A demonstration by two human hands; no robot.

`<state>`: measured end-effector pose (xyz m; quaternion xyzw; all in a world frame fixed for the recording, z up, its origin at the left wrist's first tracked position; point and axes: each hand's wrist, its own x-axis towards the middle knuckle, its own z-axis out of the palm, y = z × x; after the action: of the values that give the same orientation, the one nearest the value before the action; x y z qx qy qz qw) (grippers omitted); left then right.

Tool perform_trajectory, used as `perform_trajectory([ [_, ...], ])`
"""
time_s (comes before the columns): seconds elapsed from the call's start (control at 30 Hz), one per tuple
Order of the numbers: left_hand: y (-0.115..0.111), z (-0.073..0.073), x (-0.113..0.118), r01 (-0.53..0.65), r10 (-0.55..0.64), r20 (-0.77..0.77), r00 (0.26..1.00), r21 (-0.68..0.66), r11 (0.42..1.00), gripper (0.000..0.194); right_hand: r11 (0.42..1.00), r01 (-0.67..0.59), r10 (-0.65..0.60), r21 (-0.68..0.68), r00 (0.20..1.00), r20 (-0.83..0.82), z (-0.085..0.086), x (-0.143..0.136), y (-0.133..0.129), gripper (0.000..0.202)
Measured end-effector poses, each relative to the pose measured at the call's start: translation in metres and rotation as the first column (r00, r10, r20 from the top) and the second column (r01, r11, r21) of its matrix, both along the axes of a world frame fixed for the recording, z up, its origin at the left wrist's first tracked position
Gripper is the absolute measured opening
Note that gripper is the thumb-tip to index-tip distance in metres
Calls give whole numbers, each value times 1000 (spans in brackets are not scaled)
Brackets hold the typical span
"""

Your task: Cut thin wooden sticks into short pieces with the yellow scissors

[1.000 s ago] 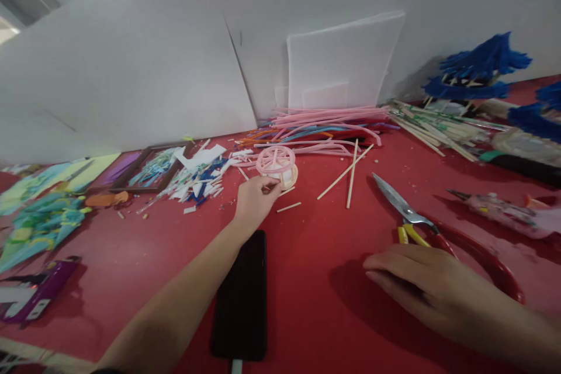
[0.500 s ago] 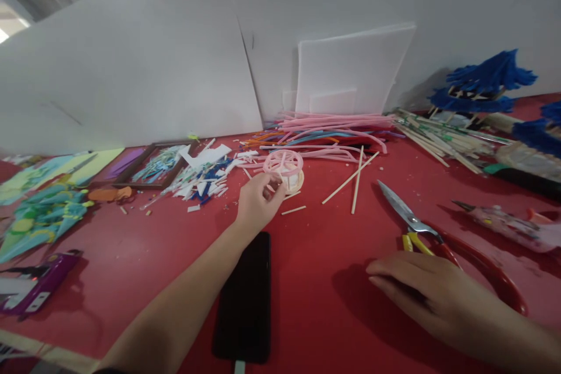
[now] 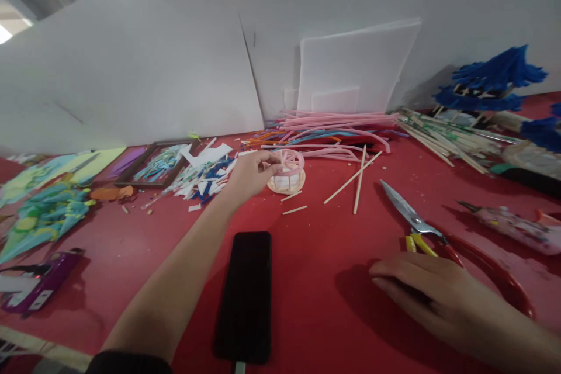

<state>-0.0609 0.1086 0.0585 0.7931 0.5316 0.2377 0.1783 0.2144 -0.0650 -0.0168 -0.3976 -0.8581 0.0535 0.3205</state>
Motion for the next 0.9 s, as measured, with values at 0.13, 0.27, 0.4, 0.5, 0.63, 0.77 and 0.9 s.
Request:
perform_trajectory([
  [0.13,2,-5,-1,36,-36,-3,999,22,999,9,1000,-7,7,3,1000,11,1,1,0,29],
  [0.27,3,-5,-4,63,-63,-13,998,29,998,7,1000,-3,3,8,1000,6,0,1,0,27],
  [0.4,2,-5,-4,68,-68,-15,998,43,997,6,1000,-11,11,-6,1000,6,-2,2,0,27],
  [0.5,2,-5,-2,61,-66,73,995,77,995,7,1000,-17,17,-17,1000,23,-2,2,0,29],
  [0.63,5,-4,-5,-100,89,204,975,49,994,10,999,-22,24,-24,998,60,-1,1,0,33],
  [0.77,0,-2,-20,-314,313,20,949,99,944,10,999,-28,30,-35,997,67,0,1,0,31],
  [0.9,-15,-3,-28,-334,455,-368,811,346,877,19,999,-25,26,-22,998,56,0,1,0,34],
])
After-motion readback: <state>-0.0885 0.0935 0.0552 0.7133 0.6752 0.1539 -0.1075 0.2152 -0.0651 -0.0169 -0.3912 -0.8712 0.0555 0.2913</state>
